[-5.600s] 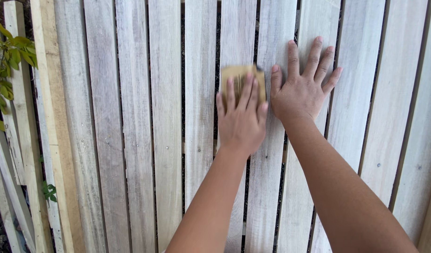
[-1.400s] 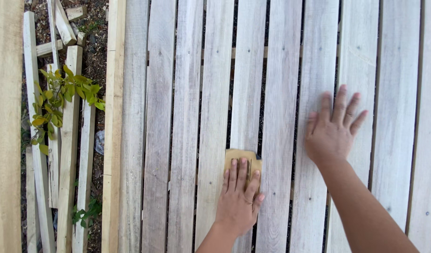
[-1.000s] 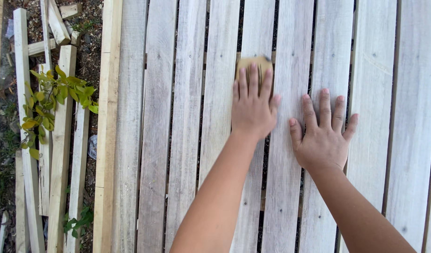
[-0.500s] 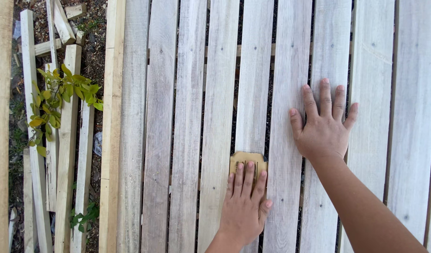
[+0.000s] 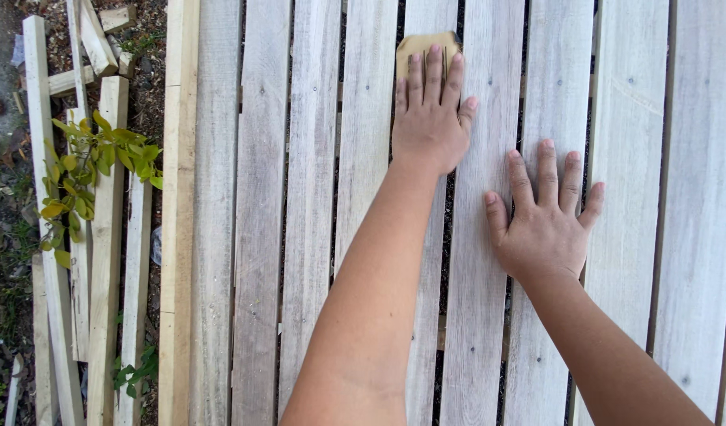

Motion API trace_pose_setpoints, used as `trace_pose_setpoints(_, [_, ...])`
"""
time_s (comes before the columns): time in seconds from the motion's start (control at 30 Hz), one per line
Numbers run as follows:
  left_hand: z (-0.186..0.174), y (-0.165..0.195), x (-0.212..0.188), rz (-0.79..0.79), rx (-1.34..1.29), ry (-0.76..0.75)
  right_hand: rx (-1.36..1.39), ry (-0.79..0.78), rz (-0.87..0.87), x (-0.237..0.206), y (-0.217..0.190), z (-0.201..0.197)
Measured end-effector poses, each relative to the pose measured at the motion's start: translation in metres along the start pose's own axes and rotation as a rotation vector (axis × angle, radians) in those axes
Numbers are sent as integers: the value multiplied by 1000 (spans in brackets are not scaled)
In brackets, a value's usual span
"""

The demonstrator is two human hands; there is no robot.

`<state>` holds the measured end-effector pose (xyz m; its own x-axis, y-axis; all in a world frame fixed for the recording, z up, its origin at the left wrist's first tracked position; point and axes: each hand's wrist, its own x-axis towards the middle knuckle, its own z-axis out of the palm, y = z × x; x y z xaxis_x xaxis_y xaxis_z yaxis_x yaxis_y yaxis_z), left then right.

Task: The person sands the slatted surface of a wooden bench or table, rubbing a sanding block back and forth along the wood slats with one hand while the other hand steadies the surface. They work progressively across different sections of the slats throughout the clip.

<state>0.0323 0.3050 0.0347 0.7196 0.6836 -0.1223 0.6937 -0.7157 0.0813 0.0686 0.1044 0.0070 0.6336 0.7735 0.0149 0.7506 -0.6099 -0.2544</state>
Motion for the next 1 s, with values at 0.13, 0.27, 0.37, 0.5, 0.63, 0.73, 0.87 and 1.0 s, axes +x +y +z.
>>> trace_pose_setpoints(0.13, [11, -4, -81, 59, -21, 10, 13, -19, 13, -1, -1, 0])
trace_pose_setpoints(0.27, [23, -4, -214, 214, -319, 59, 34, 3, 1, -1, -1, -1])
trace_pose_setpoints(0.37, [44, -5, -260, 194, -228, -4, 33, 11, 0, -1, -1, -1])
trace_pose_setpoints(0.5, [51, -3, -199, 132, -72, 22, 38, -25, 17, -2, 0, -1])
trace_pose_setpoints(0.63, [15, 3, -71, 20, 17, -6, 30, -15, 7, -3, -1, 0])
trace_pose_setpoints(0.73, [-6, 2, 5, -11, 22, 14, 15, -11, 6, -1, -1, 0])
trace_pose_setpoints(0.87, [-2, -4, 28, 9, 22, 7, 3, -30, 9, 1, -1, -2])
trace_pose_setpoints(1.0, [17, -11, -47, 85, -9, 28, 12, -39, 15, 2, 1, -3])
